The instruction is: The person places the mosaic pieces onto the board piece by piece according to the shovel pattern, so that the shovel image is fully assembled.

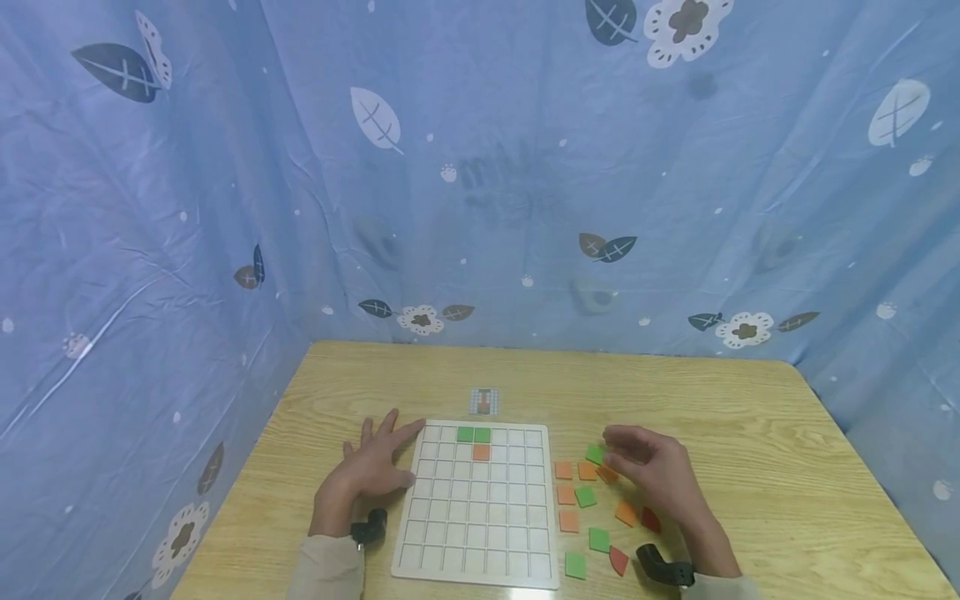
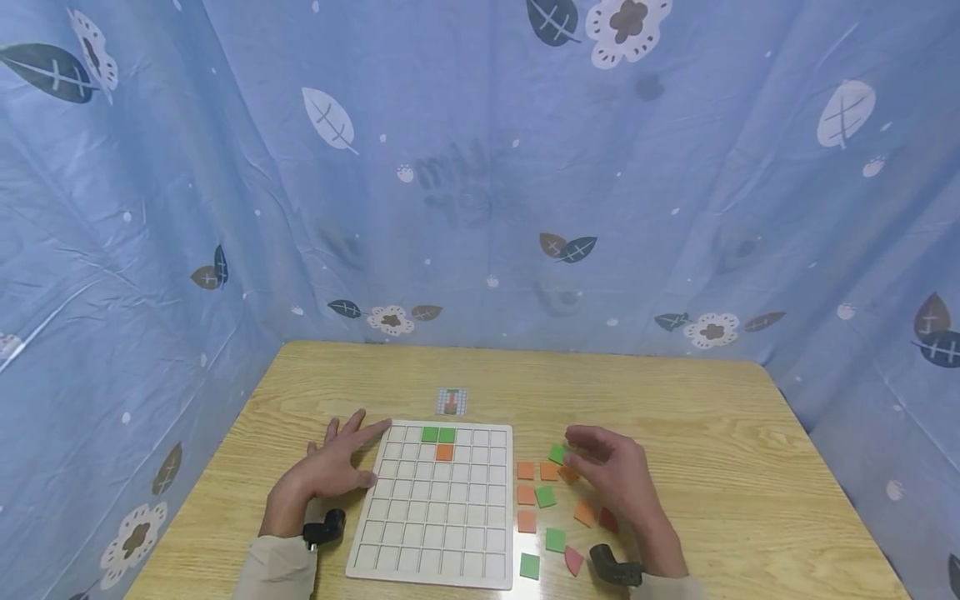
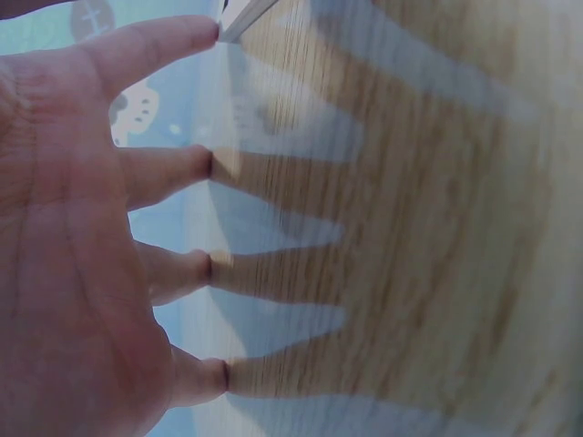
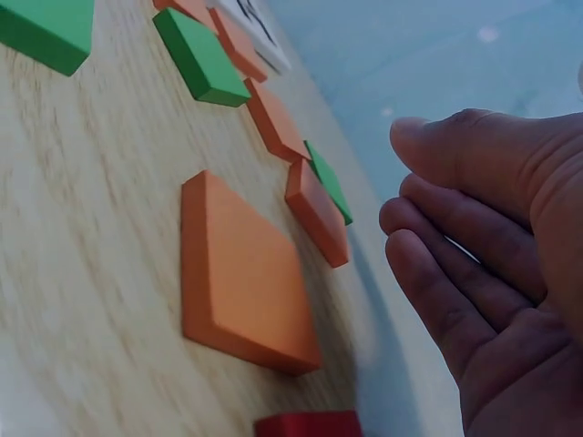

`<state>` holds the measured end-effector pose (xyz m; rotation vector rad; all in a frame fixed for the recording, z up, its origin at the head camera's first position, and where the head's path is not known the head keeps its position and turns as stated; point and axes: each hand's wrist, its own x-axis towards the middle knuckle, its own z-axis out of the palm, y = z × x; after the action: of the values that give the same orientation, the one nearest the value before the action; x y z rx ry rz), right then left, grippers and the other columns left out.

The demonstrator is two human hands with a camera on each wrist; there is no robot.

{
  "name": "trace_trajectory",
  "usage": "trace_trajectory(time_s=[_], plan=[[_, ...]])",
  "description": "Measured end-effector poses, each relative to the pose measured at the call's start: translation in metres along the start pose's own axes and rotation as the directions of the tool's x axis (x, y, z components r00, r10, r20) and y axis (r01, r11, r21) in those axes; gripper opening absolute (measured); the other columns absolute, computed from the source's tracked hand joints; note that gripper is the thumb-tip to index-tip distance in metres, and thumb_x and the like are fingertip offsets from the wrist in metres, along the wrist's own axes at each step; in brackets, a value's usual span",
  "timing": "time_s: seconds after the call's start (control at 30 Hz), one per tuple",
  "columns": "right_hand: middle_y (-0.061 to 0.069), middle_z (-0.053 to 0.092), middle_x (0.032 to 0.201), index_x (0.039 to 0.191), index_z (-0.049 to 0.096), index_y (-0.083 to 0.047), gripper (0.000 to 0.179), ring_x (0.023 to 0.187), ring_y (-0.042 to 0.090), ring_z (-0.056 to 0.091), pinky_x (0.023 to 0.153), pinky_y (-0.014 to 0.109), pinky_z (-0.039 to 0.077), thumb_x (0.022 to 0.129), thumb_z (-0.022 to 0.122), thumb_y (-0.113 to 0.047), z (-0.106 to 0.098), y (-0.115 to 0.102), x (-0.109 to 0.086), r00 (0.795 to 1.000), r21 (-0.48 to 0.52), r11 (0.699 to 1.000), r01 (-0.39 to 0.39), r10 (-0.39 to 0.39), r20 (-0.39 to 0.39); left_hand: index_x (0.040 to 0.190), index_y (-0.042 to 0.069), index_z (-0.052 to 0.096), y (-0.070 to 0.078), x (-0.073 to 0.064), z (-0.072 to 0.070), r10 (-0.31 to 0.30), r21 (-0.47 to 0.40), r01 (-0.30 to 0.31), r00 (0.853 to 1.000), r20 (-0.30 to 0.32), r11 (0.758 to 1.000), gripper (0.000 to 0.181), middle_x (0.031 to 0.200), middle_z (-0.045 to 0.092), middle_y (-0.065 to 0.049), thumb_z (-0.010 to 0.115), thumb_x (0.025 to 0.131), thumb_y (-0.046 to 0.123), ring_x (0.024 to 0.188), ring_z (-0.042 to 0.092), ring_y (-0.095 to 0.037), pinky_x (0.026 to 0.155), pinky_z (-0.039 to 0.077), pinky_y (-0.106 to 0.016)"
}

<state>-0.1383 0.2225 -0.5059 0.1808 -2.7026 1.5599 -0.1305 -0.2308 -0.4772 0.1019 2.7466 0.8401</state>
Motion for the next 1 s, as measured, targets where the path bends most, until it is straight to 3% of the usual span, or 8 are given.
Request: trace_trajectory(time_s=[0.4, 1.0], plan=[[0.004, 0.083, 0.122, 0.129, 0.079, -0.013, 0.037, 0.111, 0.022, 0.080, 0.090, 0.021, 0.061, 0.093, 0.087, -0.013, 0.010, 0.004, 0.005, 1.000, -0.061, 0.998, -0.030, 0.030, 0.001, 0.165, 0.020, 0.051, 0.000, 0.000, 0.000, 0.001, -0.010, -0.001, 1.000, 0.000, 1.000, 0.092, 0.180, 0.018, -0.031, 0.083, 0.079, 0.010, 0.162, 0.000, -0.069, 0.116, -0.001, -0.095], [0.002, 0.083, 0.117, 0.125, 0.080, -0.012, 0.034, 0.107, 0.022, 0.080, 0.088, 0.026, 0.062, 0.092, 0.085, -0.007, 0.016, 0.002, 0.009, 0.999, -0.192, 0.981, 0.010, -0.017, -0.035, 0.166, 0.023, 0.050, 0.000, 0.000, -0.001, -0.010, -0.009, 0.010, 1.000, 0.006, 1.000, 0.092, 0.181, 0.017, -0.029, 0.082, 0.080, 0.010, 0.163, -0.001, -0.067, 0.117, -0.002, -0.094]])
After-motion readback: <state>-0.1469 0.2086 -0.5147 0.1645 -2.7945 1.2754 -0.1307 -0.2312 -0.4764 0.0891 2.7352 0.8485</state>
